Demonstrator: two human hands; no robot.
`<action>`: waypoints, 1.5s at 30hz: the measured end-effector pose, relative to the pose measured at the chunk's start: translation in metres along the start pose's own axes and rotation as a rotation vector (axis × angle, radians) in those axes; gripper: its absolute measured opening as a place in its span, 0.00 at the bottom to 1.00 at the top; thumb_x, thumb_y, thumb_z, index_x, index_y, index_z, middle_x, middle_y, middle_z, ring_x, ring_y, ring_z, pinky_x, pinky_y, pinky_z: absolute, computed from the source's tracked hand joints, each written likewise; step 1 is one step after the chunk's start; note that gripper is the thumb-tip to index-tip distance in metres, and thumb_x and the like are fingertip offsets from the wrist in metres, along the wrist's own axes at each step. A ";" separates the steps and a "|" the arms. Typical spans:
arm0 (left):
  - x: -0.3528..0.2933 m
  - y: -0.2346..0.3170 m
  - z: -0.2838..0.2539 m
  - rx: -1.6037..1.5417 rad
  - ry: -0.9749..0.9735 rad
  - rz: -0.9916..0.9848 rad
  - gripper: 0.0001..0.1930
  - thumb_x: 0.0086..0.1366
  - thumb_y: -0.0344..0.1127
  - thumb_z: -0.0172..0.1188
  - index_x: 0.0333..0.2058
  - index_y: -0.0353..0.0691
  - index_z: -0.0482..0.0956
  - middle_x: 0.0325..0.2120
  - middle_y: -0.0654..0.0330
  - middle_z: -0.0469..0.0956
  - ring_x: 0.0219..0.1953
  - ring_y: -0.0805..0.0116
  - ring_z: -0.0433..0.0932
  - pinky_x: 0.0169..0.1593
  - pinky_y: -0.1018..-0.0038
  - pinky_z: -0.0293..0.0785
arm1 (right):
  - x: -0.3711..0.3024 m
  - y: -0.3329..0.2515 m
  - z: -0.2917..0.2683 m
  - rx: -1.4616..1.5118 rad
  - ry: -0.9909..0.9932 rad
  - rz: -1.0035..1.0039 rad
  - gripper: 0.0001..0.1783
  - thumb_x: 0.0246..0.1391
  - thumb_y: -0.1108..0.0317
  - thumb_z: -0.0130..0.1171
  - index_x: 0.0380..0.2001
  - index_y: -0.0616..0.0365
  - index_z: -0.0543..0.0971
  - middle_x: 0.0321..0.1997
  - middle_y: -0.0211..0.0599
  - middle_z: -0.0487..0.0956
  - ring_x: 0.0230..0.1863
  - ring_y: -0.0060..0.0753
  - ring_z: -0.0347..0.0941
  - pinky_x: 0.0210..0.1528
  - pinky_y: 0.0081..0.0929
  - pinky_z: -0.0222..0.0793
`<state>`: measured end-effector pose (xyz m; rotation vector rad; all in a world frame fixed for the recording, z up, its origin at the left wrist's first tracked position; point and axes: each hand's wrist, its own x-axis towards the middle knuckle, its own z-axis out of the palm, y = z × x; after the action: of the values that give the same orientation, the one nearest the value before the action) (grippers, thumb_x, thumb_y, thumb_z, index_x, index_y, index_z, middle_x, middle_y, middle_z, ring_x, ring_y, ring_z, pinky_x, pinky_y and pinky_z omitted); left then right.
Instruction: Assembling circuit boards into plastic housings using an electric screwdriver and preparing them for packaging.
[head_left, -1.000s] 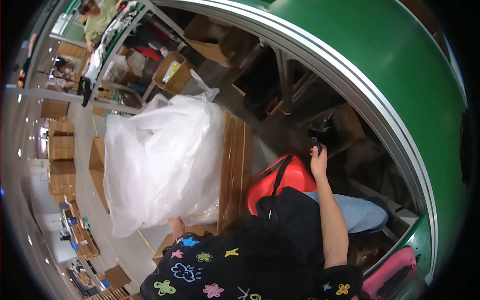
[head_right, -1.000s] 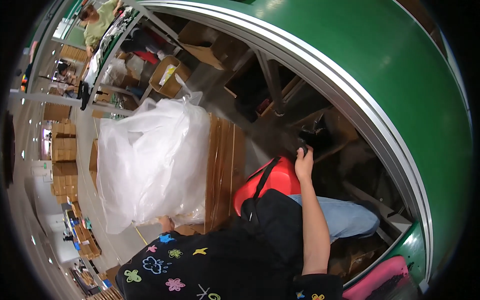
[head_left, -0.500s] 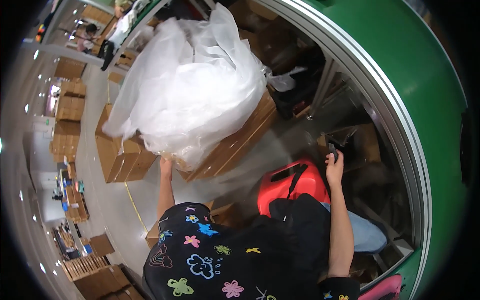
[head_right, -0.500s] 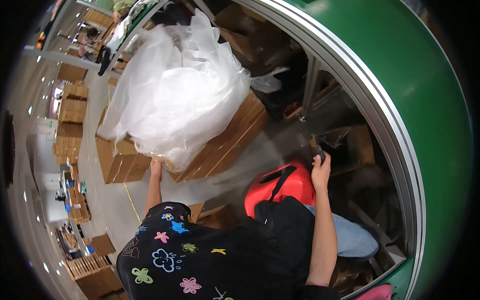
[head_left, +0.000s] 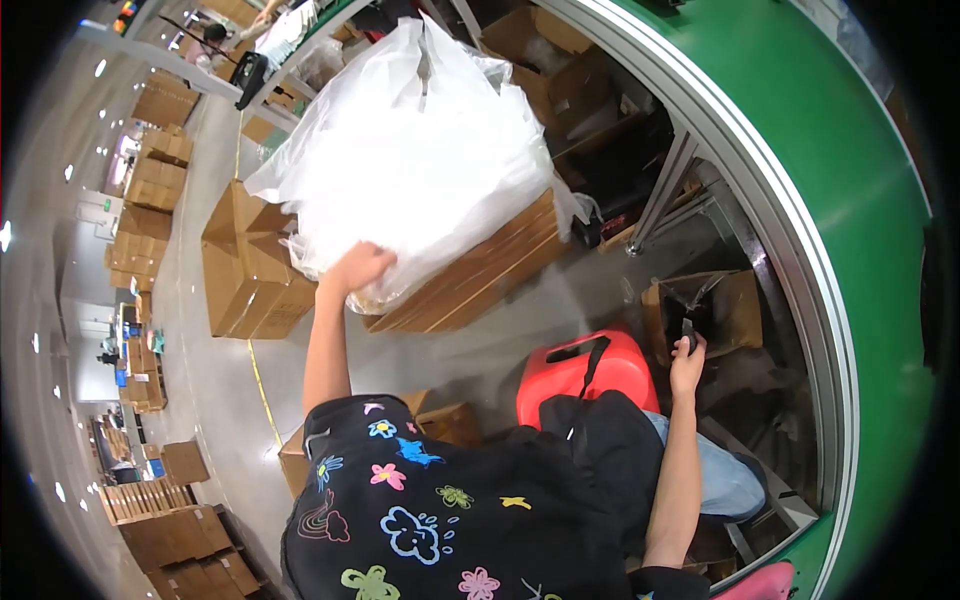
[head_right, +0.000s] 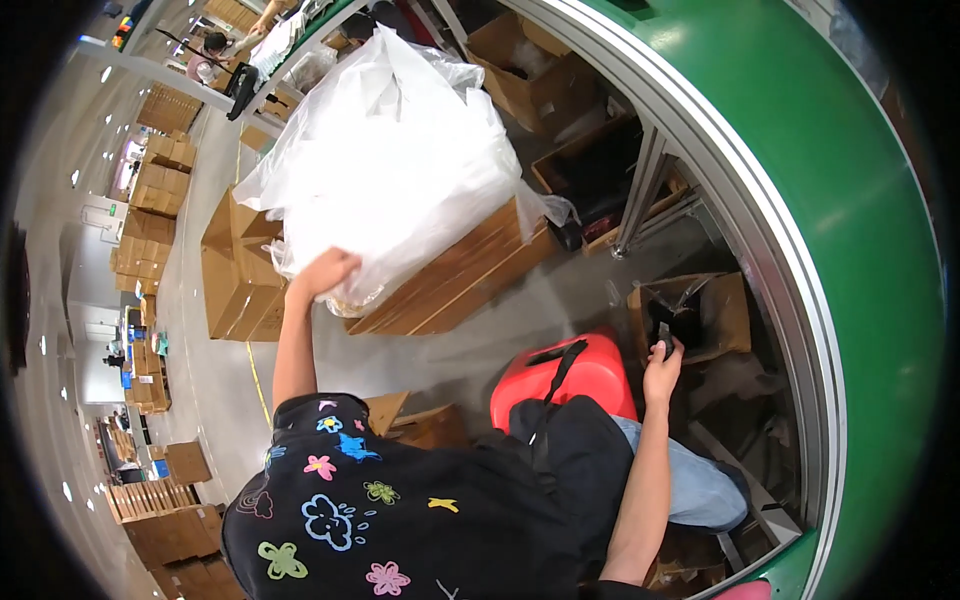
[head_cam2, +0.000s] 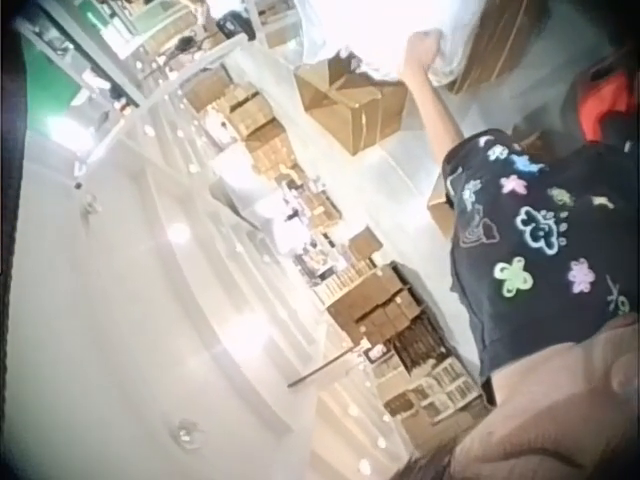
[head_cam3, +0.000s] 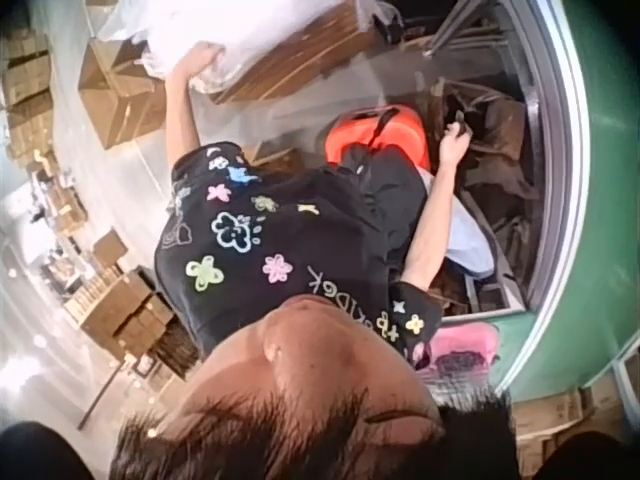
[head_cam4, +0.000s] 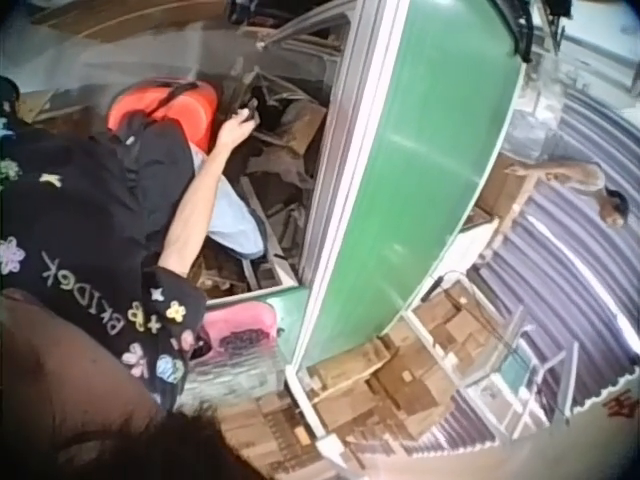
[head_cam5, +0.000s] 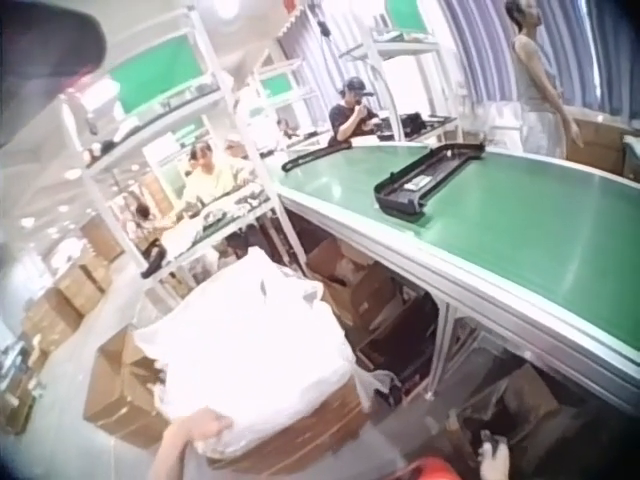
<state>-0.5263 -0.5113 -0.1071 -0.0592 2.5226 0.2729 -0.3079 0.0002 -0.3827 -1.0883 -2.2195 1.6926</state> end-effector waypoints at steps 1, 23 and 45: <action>0.008 -0.028 0.020 0.159 -0.082 -0.003 0.21 0.63 0.41 0.46 0.38 0.26 0.78 0.34 0.41 0.81 0.37 0.50 0.79 0.45 0.60 0.71 | -0.001 -0.004 0.002 -0.020 0.000 0.006 0.21 0.65 0.64 0.49 0.56 0.64 0.67 0.32 0.38 0.78 0.28 0.25 0.71 0.37 0.25 0.70; 0.075 -0.219 0.299 -0.237 -0.098 -0.877 0.31 0.59 0.52 0.54 0.62 0.55 0.68 0.61 0.58 0.70 0.64 0.56 0.67 0.64 0.60 0.63 | -0.005 0.016 -0.001 -0.110 -0.047 0.145 0.21 0.64 0.65 0.50 0.55 0.66 0.68 0.30 0.36 0.77 0.26 0.25 0.70 0.35 0.25 0.69; 0.183 0.196 0.159 0.347 0.584 0.562 0.25 0.54 0.43 0.66 0.49 0.39 0.75 0.48 0.50 0.75 0.51 0.46 0.72 0.52 0.55 0.69 | -0.021 -0.001 -0.024 0.062 0.154 0.133 0.19 0.65 0.66 0.50 0.55 0.65 0.68 0.30 0.35 0.76 0.26 0.24 0.70 0.34 0.24 0.69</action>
<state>-0.6078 -0.2830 -0.3031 0.8264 3.0794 0.0256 -0.2807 0.0061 -0.3670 -1.3292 -2.0290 1.6533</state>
